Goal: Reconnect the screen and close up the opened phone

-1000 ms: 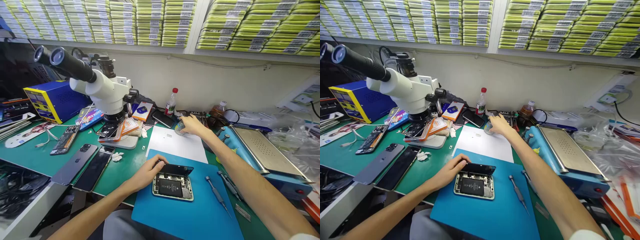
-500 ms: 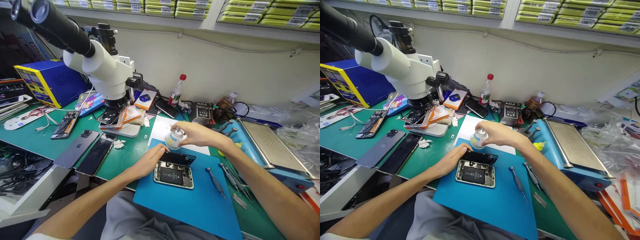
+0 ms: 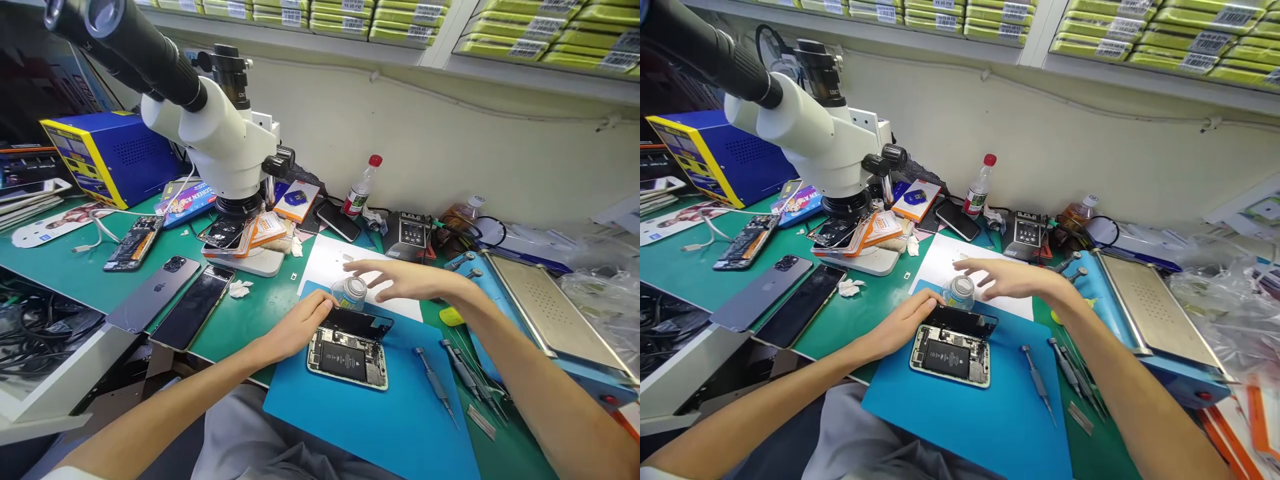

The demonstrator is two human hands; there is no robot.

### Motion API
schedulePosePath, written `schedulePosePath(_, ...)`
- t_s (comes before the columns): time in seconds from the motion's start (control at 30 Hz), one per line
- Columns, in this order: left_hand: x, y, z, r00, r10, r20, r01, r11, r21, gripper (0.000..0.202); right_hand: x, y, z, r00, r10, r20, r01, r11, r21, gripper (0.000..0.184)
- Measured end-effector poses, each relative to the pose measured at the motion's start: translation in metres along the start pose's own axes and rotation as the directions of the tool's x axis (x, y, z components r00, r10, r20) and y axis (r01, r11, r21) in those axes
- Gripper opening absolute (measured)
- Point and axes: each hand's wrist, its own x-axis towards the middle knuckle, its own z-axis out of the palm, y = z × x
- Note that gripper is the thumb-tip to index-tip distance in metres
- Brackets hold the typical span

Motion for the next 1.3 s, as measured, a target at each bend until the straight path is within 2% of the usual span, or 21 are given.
schedulePosePath(0.03,0.0,0.0,0.0,1.0,-0.002,-0.002,0.002,1.0,-0.001,0.041,0.002,0.006,-0.005,0.999,0.03,-0.02,-0.03,1.0,0.0,0.079)
schedulePosePath(0.1,0.0,0.001,0.0,1.0,-0.002,-0.008,0.002,1.0,-0.002,0.042,0.013,0.02,-0.009,0.984,0.116,-0.132,-0.121,0.992,-0.029,0.063)
schedulePosePath(0.17,0.0,0.001,0.001,1.0,0.003,-0.015,-0.004,1.0,-0.005,0.044,0.03,0.031,-0.005,0.939,0.198,-0.281,-0.228,0.971,-0.077,0.046)
schedulePosePath(0.23,0.0,0.001,0.001,1.0,0.013,-0.025,-0.013,1.0,-0.01,0.047,0.047,0.036,0.004,0.893,0.239,-0.382,-0.305,0.945,-0.12,0.037)
schedulePosePath(0.3,-0.001,0.001,0.002,0.999,0.019,-0.039,-0.02,1.0,-0.021,0.05,0.059,0.036,0.015,0.873,0.246,-0.421,-0.335,0.93,-0.152,0.037)
schedulePosePath(0.4,0.0,-0.002,0.003,0.997,0.032,-0.074,-0.035,0.999,-0.036,0.052,0.068,0.033,0.027,0.873,0.229,-0.431,-0.33,0.928,-0.175,0.036)
schedulePosePath(0.53,0.003,-0.006,0.001,0.979,0.09,-0.181,-0.097,0.995,-0.03,0.054,0.074,0.033,0.03,0.844,0.241,-0.479,-0.334,0.935,-0.119,0.033)
schedulePosePath(0.6,0.001,-0.005,-0.003,0.955,0.128,-0.268,-0.133,0.991,-0.003,0.052,0.073,0.033,0.024,0.811,0.265,-0.521,-0.334,0.942,-0.041,0.035)
schedulePosePath(0.67,-0.006,-0.001,-0.007,0.92,0.174,-0.351,-0.171,0.985,0.04,0.049,0.06,0.03,0.016,0.758,0.287,-0.586,-0.306,0.95,0.07,0.036)
schedulePosePath(0.77,-0.026,0.013,-0.009,0.878,0.229,-0.42,-0.208,0.973,0.097,0.042,0.014,0.014,0.016,0.643,0.311,-0.7,-0.169,0.949,0.266,0.04)
schedulePosePath(0.83,-0.039,0.026,-0.002,0.883,0.219,-0.415,-0.199,0.976,0.091,0.034,-0.026,-0.007,0.032,0.583,0.325,-0.744,-0.035,0.926,0.377,0.047)
schedulePosePath(0.9,-0.045,0.039,0.01,0.931,0.156,-0.329,-0.161,0.987,0.012,0.027,-0.062,-0.032,0.059,0.566,0.351,-0.746,0.088,0.874,0.478,0.05)
schedulePosePath(0.97,-0.042,0.048,0.027,0.973,0.098,-0.209,-0.121,0.988,-0.101,0.028,-0.085,-0.056,0.091,0.587,0.385,-0.712,0.17,0.802,0.573,0.045)
schedulePosePath(1.03,-0.034,0.053,0.046,0.991,0.051,-0.12,-0.075,0.975,-0.207,0.033,-0.097,-0.071,0.119,0.614,0.425,-0.666,0.265,0.683,0.68,0.039)
schedulePosePath(1.13,-0.024,0.054,0.068,0.999,-0.023,-0.032,0.011,0.943,-0.333,0.028,-0.101,-0.075,0.15,0.626,0.471,-0.622,0.334,0.558,0.759,0.034)
schedulePosePath(1.2,-0.023,0.052,0.077,0.997,-0.07,0.022,0.073,0.925,-0.372,0.022,-0.101,-0.068,0.164,0.626,0.483,-0.612,0.361,0.516,0.776,0.031)
schedulePosePath(1.3,-0.023,0.047,0.082,0.991,-0.124,0.052,0.134,0.93,-0.342,0.019,-0.104,-0.056,0.185,0.632,0.491,-0.599,0.374,0.483,0.791,0.03)
